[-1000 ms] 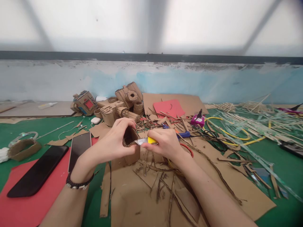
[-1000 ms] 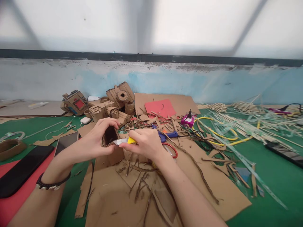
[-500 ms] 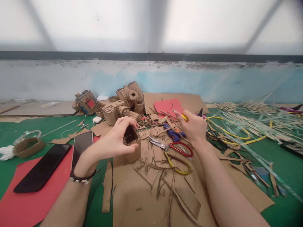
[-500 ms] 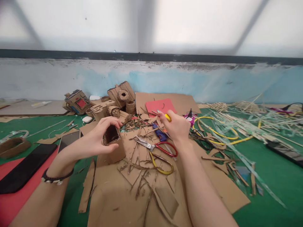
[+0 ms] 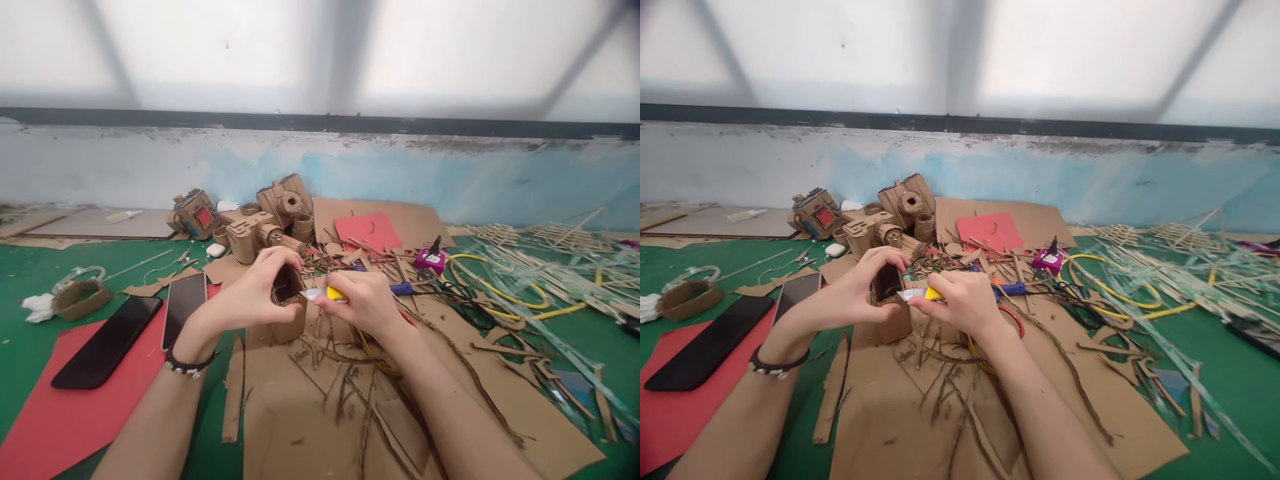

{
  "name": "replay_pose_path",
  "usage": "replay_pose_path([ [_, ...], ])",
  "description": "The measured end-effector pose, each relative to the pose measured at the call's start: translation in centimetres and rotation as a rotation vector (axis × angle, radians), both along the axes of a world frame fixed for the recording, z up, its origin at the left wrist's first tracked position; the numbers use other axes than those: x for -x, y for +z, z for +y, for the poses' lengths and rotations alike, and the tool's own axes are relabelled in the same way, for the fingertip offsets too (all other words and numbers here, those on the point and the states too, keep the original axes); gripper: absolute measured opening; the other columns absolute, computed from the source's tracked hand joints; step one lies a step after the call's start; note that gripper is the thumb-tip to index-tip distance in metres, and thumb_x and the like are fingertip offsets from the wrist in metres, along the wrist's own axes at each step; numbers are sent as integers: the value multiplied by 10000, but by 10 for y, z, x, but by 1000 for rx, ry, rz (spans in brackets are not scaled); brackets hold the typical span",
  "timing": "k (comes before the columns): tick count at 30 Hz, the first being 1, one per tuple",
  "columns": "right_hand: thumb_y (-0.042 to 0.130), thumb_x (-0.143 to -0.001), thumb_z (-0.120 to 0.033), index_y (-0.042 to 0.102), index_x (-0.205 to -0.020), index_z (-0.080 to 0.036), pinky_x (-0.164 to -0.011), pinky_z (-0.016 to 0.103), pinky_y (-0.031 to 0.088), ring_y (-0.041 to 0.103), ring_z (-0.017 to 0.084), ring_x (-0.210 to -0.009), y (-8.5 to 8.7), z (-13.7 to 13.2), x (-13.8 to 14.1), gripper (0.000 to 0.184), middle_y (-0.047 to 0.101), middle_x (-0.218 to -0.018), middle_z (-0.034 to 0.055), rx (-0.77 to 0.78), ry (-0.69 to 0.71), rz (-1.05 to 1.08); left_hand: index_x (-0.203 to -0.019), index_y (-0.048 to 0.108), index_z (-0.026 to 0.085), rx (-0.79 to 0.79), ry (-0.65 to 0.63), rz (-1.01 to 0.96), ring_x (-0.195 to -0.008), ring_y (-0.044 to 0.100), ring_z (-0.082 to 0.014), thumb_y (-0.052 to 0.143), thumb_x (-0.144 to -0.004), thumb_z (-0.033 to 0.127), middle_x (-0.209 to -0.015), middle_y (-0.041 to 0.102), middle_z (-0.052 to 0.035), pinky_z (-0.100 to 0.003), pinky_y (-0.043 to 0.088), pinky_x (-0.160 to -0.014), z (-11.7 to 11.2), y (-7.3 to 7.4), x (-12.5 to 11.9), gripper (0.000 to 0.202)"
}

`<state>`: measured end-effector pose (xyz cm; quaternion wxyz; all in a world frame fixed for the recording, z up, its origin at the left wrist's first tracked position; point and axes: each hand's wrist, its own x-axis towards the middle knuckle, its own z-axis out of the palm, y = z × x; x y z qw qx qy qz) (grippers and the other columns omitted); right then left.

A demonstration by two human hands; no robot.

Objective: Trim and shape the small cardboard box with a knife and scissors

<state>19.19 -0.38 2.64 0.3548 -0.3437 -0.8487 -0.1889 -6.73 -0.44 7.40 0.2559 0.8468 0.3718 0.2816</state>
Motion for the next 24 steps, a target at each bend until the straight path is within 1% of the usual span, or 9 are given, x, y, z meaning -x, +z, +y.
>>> replay_pose_path([
  [7, 460, -1116, -696, 656, -757, -209, -589, 300, 268, 550, 121, -583, 4, -3, -6, 637, 672, -650, 11, 61, -6, -32, -1135, 549, 271, -6, -3, 23, -1395, 552, -327, 710, -780, 299, -1389, 617, -115, -504, 523, -1167, -2, 6, -1, 391],
  [13, 431, -1100, -747, 655, -744, -210, -580, 300, 243, 534, 122, -574, 1, -2, 2, 683, 663, -637, 12, 81, -38, -25, -1131, 552, 269, -10, 3, 29, -1398, 555, -332, 724, -780, 295, -1397, 623, -121, -498, 528, -1160, -1, 5, 1, 392],
  [15, 383, -1060, -833, 658, -722, -215, -584, 308, 221, 511, 138, -566, 2, 6, -6, 756, 646, -622, 26, 121, -169, -2, -1130, 557, 270, -8, -14, 32, -1413, 550, -335, 734, -777, 296, -1407, 620, -119, -502, 517, -1178, -2, 6, 3, 396],
  [16, 345, -1030, -884, 658, -708, -221, -588, 312, 205, 487, 149, -559, 4, 11, -15, 801, 625, -606, 33, 145, -284, 32, -1133, 558, 271, -2, -29, 38, -1421, 548, -335, 739, -774, 294, -1415, 617, -116, -504, 511, -1187, -2, 7, 3, 403],
  [18, 257, -993, -943, 625, -649, -233, -583, 316, 172, 371, 158, -502, 9, 21, -39, 871, 507, -509, 20, 172, -609, 193, -1154, 557, 273, 13, -47, 52, -1441, 540, -335, 744, -770, 283, -1440, 606, -113, -509, 497, -1210, -4, 8, 3, 427],
  [20, 239, -992, -942, 628, -681, -240, -583, 309, 179, 338, 162, -505, 13, 25, -59, 861, 478, -511, 8, 141, -783, 352, -1174, 557, 275, 31, -56, 64, -1454, 539, -337, 747, -771, 276, -1453, 603, -114, -520, 488, -1224, -5, 8, 3, 446],
  [21, 242, -996, -936, 624, -693, -241, -583, 304, 190, 351, 164, -512, 14, 25, -65, 849, 482, -520, 7, 121, -780, 400, -1185, 560, 275, 38, -57, 65, -1464, 537, -341, 749, -775, 277, -1468, 602, -118, -528, 485, -1229, -5, 8, 2, 452],
  [22, 226, -990, -945, 599, -671, -242, -575, 298, 206, 369, 162, -509, 14, 24, -66, 858, 483, -517, 6, 126, -720, 419, -1199, 567, 276, 42, -56, 66, -1490, 521, -350, 755, -779, 281, -1514, 585, -126, -543, 473, -1241, -6, 8, 2, 460],
  [24, 215, -978, -961, 582, -656, -240, -567, 289, 246, 417, 157, -510, 13, 17, -58, 871, 509, -525, 7, 164, -508, 374, -1229, 593, 279, 48, -38, 75, -1587, 429, -384, 782, -795, 303, -1686, 465, -141, -584, 437, -1270, -5, 7, 1, 474],
])
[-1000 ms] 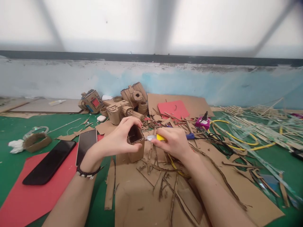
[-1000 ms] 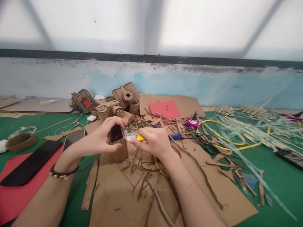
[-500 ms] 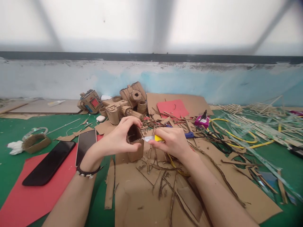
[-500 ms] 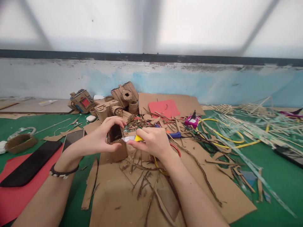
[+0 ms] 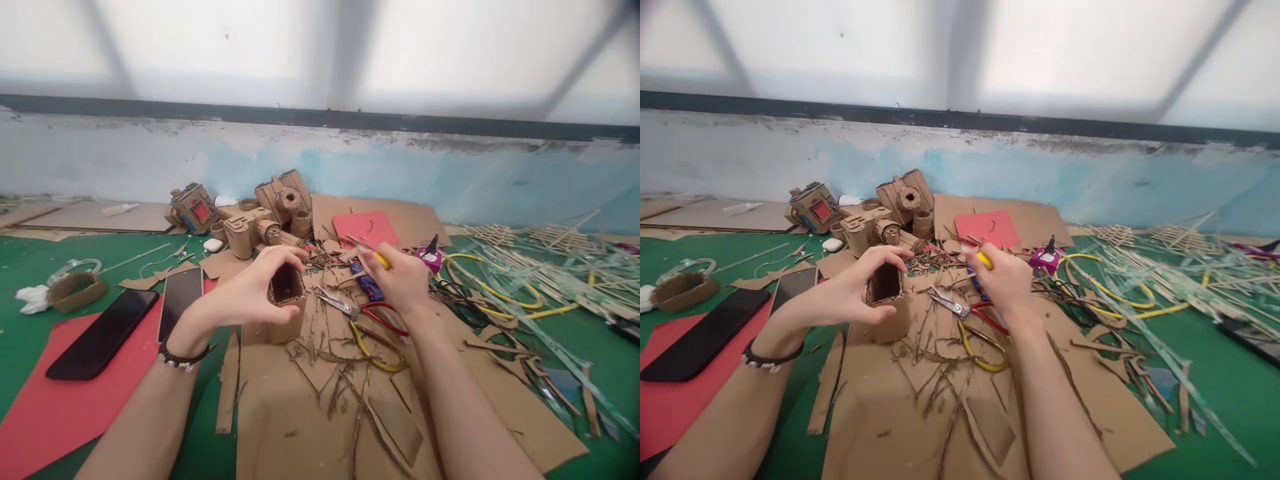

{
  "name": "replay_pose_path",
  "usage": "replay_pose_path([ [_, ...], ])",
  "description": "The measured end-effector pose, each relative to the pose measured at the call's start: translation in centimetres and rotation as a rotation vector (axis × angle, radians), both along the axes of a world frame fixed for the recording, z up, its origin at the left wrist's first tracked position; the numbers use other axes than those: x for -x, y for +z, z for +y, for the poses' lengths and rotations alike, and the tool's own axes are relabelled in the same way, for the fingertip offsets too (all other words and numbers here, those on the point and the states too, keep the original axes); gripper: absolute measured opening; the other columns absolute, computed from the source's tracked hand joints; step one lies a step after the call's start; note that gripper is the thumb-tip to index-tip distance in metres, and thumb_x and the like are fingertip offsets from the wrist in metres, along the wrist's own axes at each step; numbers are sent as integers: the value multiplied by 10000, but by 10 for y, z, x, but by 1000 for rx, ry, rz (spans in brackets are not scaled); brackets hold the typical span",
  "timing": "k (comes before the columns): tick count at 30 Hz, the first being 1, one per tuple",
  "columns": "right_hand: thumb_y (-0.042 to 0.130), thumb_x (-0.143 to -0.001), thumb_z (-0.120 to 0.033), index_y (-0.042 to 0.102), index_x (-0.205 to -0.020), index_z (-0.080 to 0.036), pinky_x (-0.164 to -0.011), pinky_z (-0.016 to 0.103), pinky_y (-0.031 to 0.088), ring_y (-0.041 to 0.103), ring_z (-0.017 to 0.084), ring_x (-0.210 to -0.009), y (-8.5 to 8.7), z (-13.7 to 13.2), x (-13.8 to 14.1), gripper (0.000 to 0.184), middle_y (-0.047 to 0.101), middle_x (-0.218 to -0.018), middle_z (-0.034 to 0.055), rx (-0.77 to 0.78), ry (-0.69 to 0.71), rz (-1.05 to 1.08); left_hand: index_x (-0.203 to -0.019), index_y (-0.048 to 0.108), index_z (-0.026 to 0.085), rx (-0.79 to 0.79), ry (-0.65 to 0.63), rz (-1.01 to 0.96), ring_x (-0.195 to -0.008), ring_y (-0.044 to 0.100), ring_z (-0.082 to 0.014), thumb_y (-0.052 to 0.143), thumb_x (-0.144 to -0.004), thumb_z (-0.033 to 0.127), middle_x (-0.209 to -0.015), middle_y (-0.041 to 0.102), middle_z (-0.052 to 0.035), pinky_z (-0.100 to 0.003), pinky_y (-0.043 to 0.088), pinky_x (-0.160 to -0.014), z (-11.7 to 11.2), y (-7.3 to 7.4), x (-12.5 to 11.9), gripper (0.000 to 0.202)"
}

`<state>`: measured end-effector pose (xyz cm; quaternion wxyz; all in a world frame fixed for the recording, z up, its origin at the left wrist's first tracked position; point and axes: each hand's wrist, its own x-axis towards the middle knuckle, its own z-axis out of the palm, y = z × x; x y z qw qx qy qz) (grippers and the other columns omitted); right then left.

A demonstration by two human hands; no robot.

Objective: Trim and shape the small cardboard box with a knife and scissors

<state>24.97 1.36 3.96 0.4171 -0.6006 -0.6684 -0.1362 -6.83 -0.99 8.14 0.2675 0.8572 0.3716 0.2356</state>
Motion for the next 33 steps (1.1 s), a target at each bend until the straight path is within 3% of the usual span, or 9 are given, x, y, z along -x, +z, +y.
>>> replay_pose_path([
  [4, 278, -1059, -859, 606, -680, -225, -571, 275, 292, 462, 131, -512, -2, -16, 32, 808, 537, -547, -7, 38, 419, -122, -1331, 638, 301, 6, 81, 29, -1726, 124, -457, 862, -817, 444, -1890, 64, -95, -666, 372, -1297, 2, -3, 1, 579],
  [6, 308, -1093, -802, 630, -708, -217, -581, 275, 294, 469, 124, -526, -1, -21, 42, 770, 558, -572, -10, 48, 536, -176, -1391, 632, 310, 3, 93, 45, -1726, 125, -475, 876, -818, 512, -1894, 37, -109, -681, 384, -1287, 2, -4, 3, 655],
  [9, 368, -1112, -752, 652, -743, -209, -593, 274, 292, 513, 119, -562, -2, -22, 47, 715, 601, -609, -8, 48, 628, -230, -1486, 591, 321, -19, 96, 47, -1709, 201, -483, 888, -803, 543, -1877, 135, -139, -690, 392, -1288, 4, -5, 4, 777],
  [16, 359, -1126, -731, 632, -714, -209, -562, 282, 250, 508, 114, -547, -1, -24, 54, 718, 611, -587, -5, -3, 629, -299, -1428, 604, 315, -2, 99, 34, -1701, 237, -458, 906, -742, 521, -1814, 304, -124, -666, 318, -1356, 4, -5, 3, 777],
  [20, 314, -1105, -784, 638, -710, -217, -569, 293, 234, 509, 125, -546, -4, -19, 51, 763, 630, -591, 9, 22, 573, -323, -1386, 610, 305, -21, 105, 28, -1667, 309, -455, 877, -747, 442, -1750, 401, -137, -663, 364, -1331, 6, -6, 2, 705],
  [25, 258, -1037, -888, 657, -702, -236, -572, 306, 219, 505, 172, -526, -10, 5, 17, 835, 641, -576, 46, 64, 119, -207, -1384, 624, 288, -59, 58, 55, -1625, 365, -464, 885, -732, 423, -1687, 464, -160, -669, 418, -1289, 7, -4, -1, 715],
  [26, 248, -1040, -882, 671, -718, -240, -575, 302, 235, 527, 183, -538, -10, 8, 12, 834, 649, -584, 50, 78, 95, -187, -1403, 618, 290, -60, 43, 54, -1624, 365, -465, 886, -730, 407, -1687, 463, -163, -674, 419, -1287, 7, -4, -1, 733],
  [30, 250, -1051, -866, 643, -705, -242, -577, 292, 271, 532, 177, -532, -11, 4, 15, 814, 607, -559, 29, 72, 233, -156, -1588, 502, 301, -52, 42, 29, -1632, 368, -454, 904, -729, 413, -1699, 462, -167, -671, 396, -1310, 6, -7, 2, 955],
  [33, 271, -1070, -840, 594, -676, -234, -567, 280, 279, 470, 145, -502, -11, -7, 32, 792, 557, -546, -1, 70, 439, -169, -1635, 461, 308, -25, 74, 45, -1696, 238, -469, 937, -726, 540, -1811, 303, -168, -691, 336, -1336, 5, -8, 5, 1051],
])
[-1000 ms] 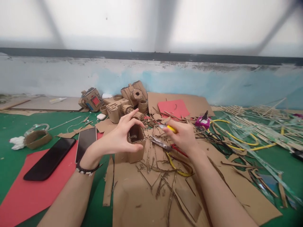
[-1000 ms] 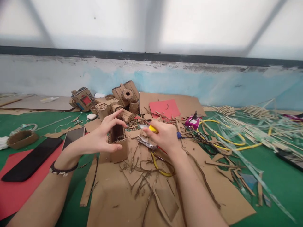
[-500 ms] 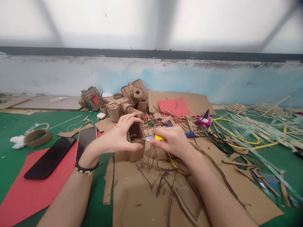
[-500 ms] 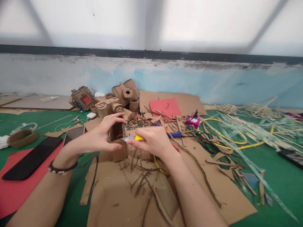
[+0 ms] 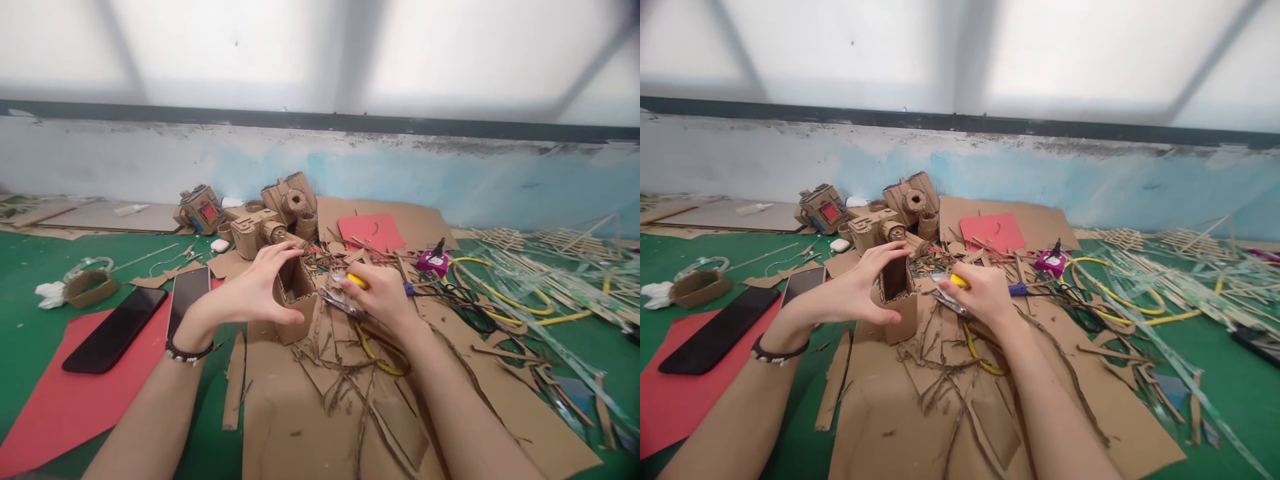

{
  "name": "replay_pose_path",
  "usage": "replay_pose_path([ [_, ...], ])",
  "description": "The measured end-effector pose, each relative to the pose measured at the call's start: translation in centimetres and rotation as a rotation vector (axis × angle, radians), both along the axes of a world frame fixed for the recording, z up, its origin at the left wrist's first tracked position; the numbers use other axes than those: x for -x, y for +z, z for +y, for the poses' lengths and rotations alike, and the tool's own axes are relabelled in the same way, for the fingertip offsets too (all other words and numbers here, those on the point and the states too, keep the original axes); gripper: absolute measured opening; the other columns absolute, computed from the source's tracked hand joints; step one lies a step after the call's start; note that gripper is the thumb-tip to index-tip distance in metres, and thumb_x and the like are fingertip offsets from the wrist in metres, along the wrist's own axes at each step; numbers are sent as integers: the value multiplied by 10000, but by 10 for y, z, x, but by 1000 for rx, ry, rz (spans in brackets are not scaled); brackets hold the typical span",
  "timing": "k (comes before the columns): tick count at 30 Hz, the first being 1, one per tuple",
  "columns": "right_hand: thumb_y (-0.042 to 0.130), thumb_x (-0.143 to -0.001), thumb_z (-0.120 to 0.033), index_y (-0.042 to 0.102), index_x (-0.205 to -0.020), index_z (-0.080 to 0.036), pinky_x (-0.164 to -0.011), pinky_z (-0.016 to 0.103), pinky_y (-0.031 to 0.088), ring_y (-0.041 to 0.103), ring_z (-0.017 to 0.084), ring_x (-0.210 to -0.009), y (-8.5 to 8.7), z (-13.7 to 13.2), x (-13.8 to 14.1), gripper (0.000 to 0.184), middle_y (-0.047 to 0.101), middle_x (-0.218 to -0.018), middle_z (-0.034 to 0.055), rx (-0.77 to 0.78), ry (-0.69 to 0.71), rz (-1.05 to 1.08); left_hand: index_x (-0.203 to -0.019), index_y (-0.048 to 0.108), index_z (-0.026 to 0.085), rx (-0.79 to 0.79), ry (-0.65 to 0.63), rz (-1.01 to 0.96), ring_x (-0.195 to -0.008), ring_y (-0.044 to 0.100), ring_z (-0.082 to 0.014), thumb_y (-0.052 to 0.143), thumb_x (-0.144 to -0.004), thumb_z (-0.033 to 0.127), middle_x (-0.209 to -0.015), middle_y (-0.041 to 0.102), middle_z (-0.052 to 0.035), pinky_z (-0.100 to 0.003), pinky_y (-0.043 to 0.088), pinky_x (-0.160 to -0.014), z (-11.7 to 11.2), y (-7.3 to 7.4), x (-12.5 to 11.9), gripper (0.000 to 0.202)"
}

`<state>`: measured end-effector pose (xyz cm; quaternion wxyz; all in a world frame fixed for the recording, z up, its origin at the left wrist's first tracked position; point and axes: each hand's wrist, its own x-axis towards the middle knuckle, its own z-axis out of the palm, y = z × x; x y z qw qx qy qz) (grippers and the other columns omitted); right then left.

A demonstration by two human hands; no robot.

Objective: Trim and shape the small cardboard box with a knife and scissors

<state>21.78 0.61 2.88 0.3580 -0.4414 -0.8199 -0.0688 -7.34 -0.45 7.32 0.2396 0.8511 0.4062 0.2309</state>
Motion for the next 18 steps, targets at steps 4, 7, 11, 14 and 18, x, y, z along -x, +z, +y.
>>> replay_pose_path([
  [4, 293, -1097, -797, 601, -711, -221, -582, 268, 284, 447, 123, -524, 2, -8, 11, 759, 548, -575, -22, 10, 180, -20, -1662, 422, 333, 96, 46, 48, -1733, 72, -484, 938, -691, 704, -1891, -10, -120, -719, 307, -1334, -3, 2, 1, 1161],
  [7, 308, -1105, -783, 593, -721, -218, -595, 274, 272, 494, 124, -566, 3, -11, 13, 740, 570, -605, -15, 43, 213, -55, -1681, 381, 365, 134, 41, 49, -1708, 202, -496, 934, -707, 692, -1887, -65, -119, -688, 411, -1286, -3, 1, 2, 1167],
  [11, 274, -1096, -807, 578, -712, -218, -600, 282, 261, 520, 127, -587, -1, -10, 17, 766, 588, -612, -6, 48, 212, -94, -1669, 387, 366, 106, 30, 43, -1677, 301, -474, 939, -735, 562, -1859, 100, -146, -629, 471, -1259, -1, -3, 5, 1103],
  [14, 282, -1067, -850, 598, -707, -220, -594, 297, 236, 531, 139, -589, -6, 0, 11, 792, 625, -624, 17, 37, 105, -122, -1655, 402, 332, 89, -1, 27, -1630, 389, -451, 918, -751, 472, -1794, 248, -163, -606, 469, -1267, 0, -2, 3, 1051],
  [18, 241, -1047, -864, 632, -720, -235, -575, 302, 213, 527, 175, -559, -8, 19, -18, 810, 647, -602, 50, 90, -410, -8, -1636, 434, 310, 122, -95, 36, -1620, 402, -451, 920, -745, 391, -1789, 251, -150, -580, 456, -1286, -3, 2, 1, 1018],
])
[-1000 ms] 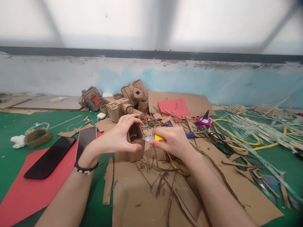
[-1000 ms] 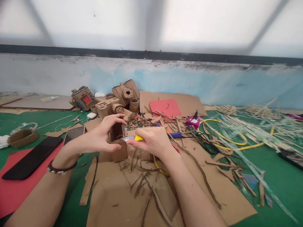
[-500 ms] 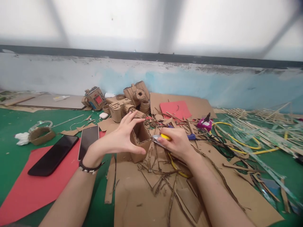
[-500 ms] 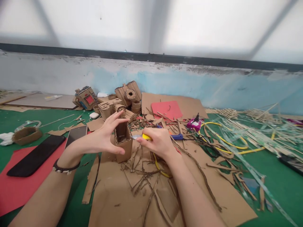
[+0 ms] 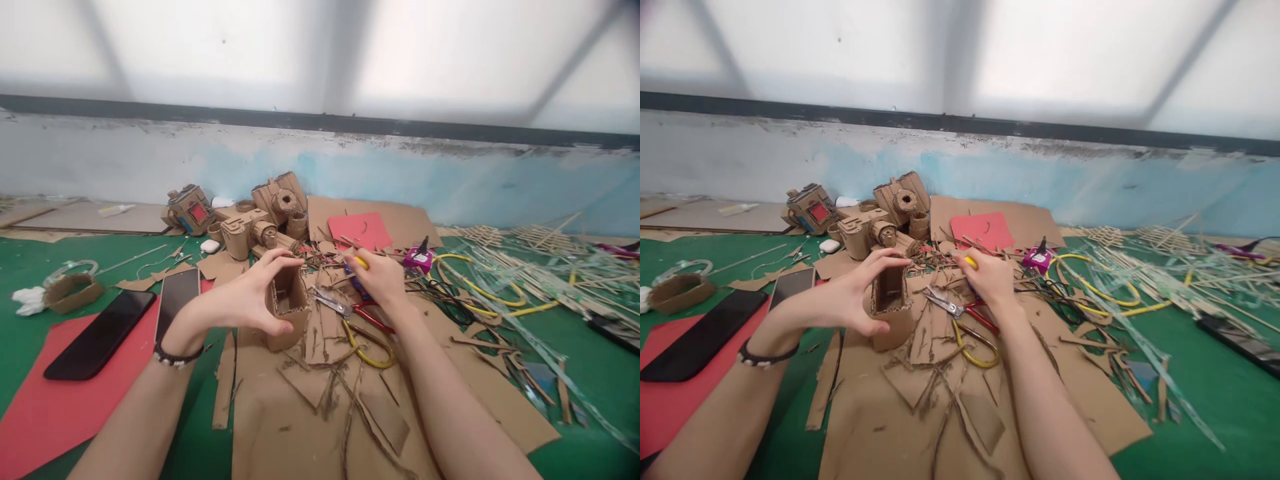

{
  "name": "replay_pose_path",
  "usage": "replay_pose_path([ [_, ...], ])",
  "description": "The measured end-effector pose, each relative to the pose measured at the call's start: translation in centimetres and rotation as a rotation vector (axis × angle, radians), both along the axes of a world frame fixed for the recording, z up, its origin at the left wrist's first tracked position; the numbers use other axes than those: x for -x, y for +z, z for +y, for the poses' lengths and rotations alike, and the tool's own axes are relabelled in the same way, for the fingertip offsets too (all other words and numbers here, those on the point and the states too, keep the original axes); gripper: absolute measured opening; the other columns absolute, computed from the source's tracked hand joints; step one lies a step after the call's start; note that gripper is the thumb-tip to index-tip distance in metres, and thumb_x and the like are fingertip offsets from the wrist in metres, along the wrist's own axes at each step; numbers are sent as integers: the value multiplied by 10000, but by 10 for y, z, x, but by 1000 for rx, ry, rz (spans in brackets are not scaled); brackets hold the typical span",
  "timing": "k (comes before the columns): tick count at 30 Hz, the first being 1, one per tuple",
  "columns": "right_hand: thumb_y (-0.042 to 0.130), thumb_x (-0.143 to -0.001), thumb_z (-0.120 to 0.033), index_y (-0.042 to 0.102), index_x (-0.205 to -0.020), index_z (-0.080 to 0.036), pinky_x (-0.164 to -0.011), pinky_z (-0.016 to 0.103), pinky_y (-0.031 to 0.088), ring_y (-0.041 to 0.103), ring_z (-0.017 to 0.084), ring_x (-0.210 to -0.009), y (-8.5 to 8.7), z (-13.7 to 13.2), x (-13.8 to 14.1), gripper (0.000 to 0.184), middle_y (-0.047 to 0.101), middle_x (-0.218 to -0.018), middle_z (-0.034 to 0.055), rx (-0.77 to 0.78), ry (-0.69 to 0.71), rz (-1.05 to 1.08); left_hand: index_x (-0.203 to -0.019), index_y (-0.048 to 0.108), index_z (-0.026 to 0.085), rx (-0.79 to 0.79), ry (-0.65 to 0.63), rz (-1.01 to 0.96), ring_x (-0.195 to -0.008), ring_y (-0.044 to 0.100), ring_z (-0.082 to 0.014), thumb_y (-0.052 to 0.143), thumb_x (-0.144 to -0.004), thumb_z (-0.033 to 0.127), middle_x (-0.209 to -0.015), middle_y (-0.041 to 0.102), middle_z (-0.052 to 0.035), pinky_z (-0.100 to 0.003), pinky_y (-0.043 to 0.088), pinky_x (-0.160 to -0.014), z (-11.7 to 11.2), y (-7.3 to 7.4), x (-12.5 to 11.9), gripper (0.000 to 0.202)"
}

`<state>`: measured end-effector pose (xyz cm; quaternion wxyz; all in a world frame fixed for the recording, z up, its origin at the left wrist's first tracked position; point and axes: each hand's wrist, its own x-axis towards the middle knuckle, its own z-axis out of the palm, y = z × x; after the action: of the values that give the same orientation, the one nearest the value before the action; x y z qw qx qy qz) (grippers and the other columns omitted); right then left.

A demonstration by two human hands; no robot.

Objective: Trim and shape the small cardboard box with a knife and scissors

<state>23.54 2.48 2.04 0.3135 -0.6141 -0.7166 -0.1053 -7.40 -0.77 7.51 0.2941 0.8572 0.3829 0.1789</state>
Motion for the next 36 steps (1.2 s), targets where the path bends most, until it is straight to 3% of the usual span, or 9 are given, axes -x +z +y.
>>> replay_pose_path([
  [3, 200, -1051, -841, 612, -729, -248, -594, 301, 240, 553, 197, -588, 0, 4, -13, 791, 651, -619, 61, -3, -59, 25, -1663, 394, 329, 6, 2, -32, -1668, 321, -448, 912, -765, 352, -1821, 191, -134, -592, 383, -1334, -2, -3, 3, 1037],
  [7, 218, -1029, -878, 521, -672, -254, -597, 294, 282, 524, 184, -562, -2, -8, 2, 780, 579, -570, 26, 63, 219, 84, -1723, 283, 410, 24, 38, -119, -1720, 131, -493, 959, -758, 466, -1878, 22, -95, -683, 315, -1344, -2, -21, 12, 1180],
  [10, 243, -1019, -903, 503, -672, -247, -600, 282, 309, 519, 165, -567, -2, -19, 20, 786, 560, -582, 7, 84, 398, 196, -1767, -21, 452, 58, 123, -347, -1731, 65, -489, 976, -739, 571, -1888, -85, -102, -721, 272, -1347, -6, -48, 13, 1437],
  [13, 273, -1012, -911, 542, -697, -241, -610, 283, 322, 502, 156, -576, -1, -24, 31, 788, 569, -612, 1, 117, 503, 263, -1754, -136, 445, 137, 171, -515, -1727, 158, -459, 976, -736, 602, -1888, -12, -139, -691, 273, -1360, -11, -79, 6, 1516],
  [18, 399, -1018, -849, 644, -841, -245, -643, 295, 382, 554, 181, -640, -1, -23, 33, 676, 618, -684, 3, 183, 544, 414, -1777, 19, 395, 30, 249, -643, -1706, 235, -467, 968, -738, 624, -1860, 161, -180, -679, 312, -1351, -9, -111, -10, 1426],
  [22, 565, -1008, -755, 590, -1070, -275, -611, 291, 421, 523, 175, -618, 1, -23, 33, 484, 578, -719, -44, 259, 540, 764, -1773, 56, 388, -237, 313, -578, -1687, 286, -472, 979, -736, 607, -1839, 197, -192, -682, 374, -1322, -3, -116, -8, 1406],
  [28, 647, -972, -764, 578, -867, -250, -646, 306, 464, 567, 165, -667, 9, -25, 35, 530, 585, -779, -13, 528, 804, 906, -1723, 207, 390, -674, 293, -362, -1676, 290, -499, 1021, -715, 504, -1783, 250, -221, -710, 396, -1290, 2, -115, 0, 1301],
  [31, 665, -959, -775, 601, -877, -241, -627, 300, 434, 525, 151, -644, 11, -27, 32, 544, 570, -772, -23, 636, 840, 914, -1677, 258, 361, -703, 264, -348, -1675, 301, -488, 1012, -742, 426, -1774, 238, -234, -687, 418, -1281, 3, -112, 0, 1203],
  [36, 603, -965, -830, 569, -769, -230, -587, 298, 362, 477, 144, -611, 8, -28, 32, 632, 551, -693, -23, 661, 830, 821, -1555, 319, 288, -540, 306, -383, -1649, 359, -436, 921, -797, 272, -1706, 318, -236, -638, 450, -1261, -4, -103, -6, 968],
])
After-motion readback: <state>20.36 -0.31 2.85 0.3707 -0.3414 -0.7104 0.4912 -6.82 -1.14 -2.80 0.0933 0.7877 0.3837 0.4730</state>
